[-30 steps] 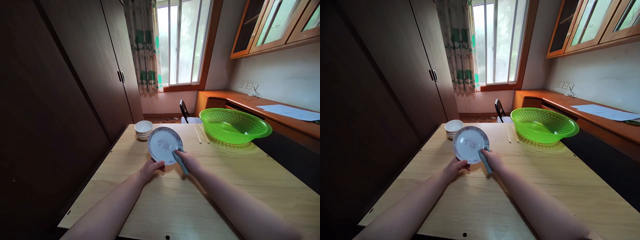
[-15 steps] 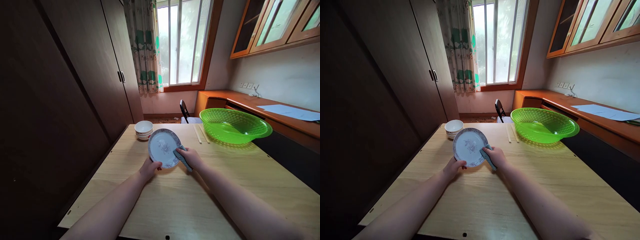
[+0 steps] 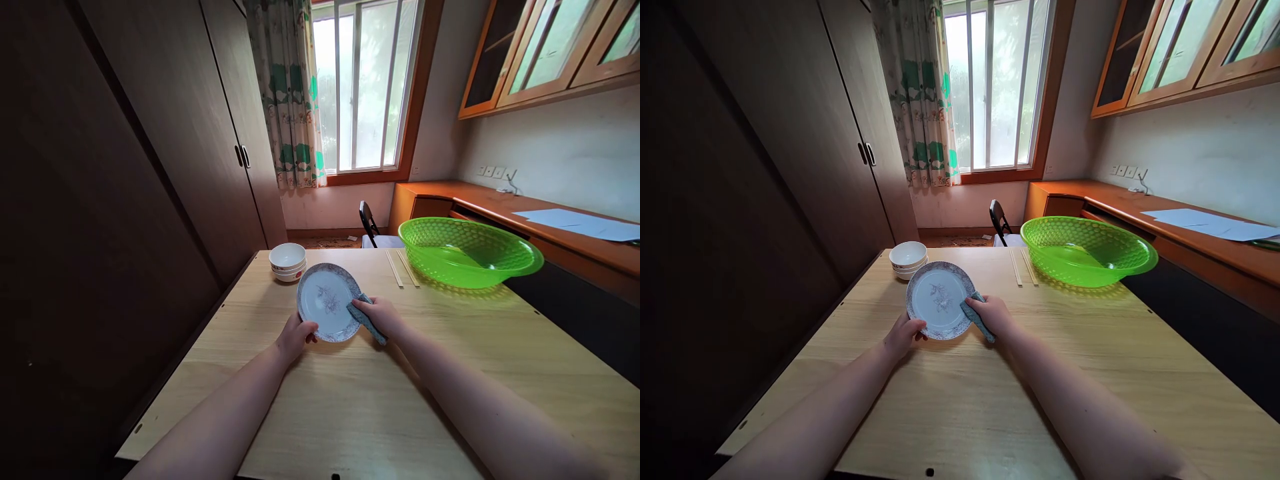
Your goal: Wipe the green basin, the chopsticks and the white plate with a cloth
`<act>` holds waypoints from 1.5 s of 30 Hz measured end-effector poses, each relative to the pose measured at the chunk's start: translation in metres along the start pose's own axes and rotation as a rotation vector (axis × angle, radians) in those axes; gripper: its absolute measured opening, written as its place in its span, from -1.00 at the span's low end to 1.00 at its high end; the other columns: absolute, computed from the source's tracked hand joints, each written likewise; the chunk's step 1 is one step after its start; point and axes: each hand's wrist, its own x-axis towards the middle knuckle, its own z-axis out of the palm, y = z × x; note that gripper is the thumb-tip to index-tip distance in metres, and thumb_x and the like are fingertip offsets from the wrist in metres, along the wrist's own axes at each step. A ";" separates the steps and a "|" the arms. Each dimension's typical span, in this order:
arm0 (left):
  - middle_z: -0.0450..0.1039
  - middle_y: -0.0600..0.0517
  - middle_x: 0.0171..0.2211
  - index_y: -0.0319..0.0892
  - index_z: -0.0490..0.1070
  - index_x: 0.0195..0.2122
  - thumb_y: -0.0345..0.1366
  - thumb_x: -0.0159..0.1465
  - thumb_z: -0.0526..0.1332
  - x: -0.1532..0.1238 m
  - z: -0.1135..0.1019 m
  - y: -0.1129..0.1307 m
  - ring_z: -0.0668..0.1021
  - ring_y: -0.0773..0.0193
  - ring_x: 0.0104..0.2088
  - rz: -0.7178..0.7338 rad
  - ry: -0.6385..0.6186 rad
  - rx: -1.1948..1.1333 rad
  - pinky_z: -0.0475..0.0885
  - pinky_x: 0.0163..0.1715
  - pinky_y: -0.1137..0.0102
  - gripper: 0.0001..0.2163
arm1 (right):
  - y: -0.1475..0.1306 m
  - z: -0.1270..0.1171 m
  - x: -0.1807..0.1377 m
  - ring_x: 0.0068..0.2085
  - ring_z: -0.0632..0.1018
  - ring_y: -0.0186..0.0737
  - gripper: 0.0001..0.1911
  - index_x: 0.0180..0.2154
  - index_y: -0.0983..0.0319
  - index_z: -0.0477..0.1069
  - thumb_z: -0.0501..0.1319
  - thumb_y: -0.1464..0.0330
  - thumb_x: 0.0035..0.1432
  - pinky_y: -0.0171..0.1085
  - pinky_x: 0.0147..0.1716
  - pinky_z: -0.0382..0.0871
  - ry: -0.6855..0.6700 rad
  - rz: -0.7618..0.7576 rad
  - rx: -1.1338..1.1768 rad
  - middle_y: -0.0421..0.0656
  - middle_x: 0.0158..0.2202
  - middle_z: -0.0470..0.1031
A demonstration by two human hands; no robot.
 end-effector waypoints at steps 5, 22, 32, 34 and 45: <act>0.31 0.07 -0.70 -0.19 0.33 -0.61 -0.20 -0.09 0.14 0.002 -0.002 -0.005 0.34 0.34 -0.65 0.012 -0.013 0.026 0.17 -0.65 0.45 -0.84 | 0.006 0.004 0.002 -0.37 0.54 -0.21 -0.72 -0.39 0.25 0.56 0.33 0.15 -0.02 -0.30 -0.36 0.37 -0.118 0.024 0.084 -0.13 -0.38 0.62; 0.41 0.04 -0.50 -0.21 0.36 -0.35 0.04 -0.01 0.30 0.002 -0.001 -0.005 0.42 0.33 -0.53 0.074 0.001 -0.131 0.34 -0.53 0.41 -0.59 | 0.002 0.014 -0.005 -0.20 0.59 -0.09 -0.66 -0.30 0.25 0.54 0.32 0.12 -0.04 -0.22 -0.17 0.44 -0.088 -0.010 0.272 -0.10 -0.28 0.63; 0.57 -0.11 -0.17 -0.23 0.49 -0.16 -0.25 -0.10 0.41 0.001 0.009 -0.005 0.53 0.07 -0.14 0.029 -0.010 -0.155 0.45 -0.12 0.21 -0.57 | -0.004 0.035 -0.022 -0.08 0.57 -0.02 -0.55 -0.20 0.23 0.52 0.31 0.05 -0.04 -0.16 -0.06 0.41 -0.061 -0.062 0.315 -0.07 -0.16 0.61; 0.55 -0.13 -0.07 -0.23 0.51 -0.12 -0.31 -0.09 0.37 0.000 0.010 -0.001 0.50 0.01 -0.01 0.044 0.017 -0.169 0.40 0.01 0.17 -0.56 | -0.006 0.034 -0.024 -0.08 0.57 -0.02 -0.55 -0.19 0.23 0.53 0.32 0.05 -0.04 -0.15 -0.06 0.40 -0.076 -0.063 0.291 -0.07 -0.15 0.61; 0.58 -0.07 -0.10 -0.19 0.54 -0.17 -0.44 -0.13 0.30 -0.002 0.009 0.002 0.50 0.02 0.03 0.105 0.037 -0.083 0.38 0.07 0.17 -0.59 | -0.006 0.014 -0.013 -0.34 0.55 -0.14 -0.60 -0.38 0.27 0.54 0.34 0.05 -0.07 -0.26 -0.33 0.38 0.011 -0.101 0.136 -0.11 -0.39 0.61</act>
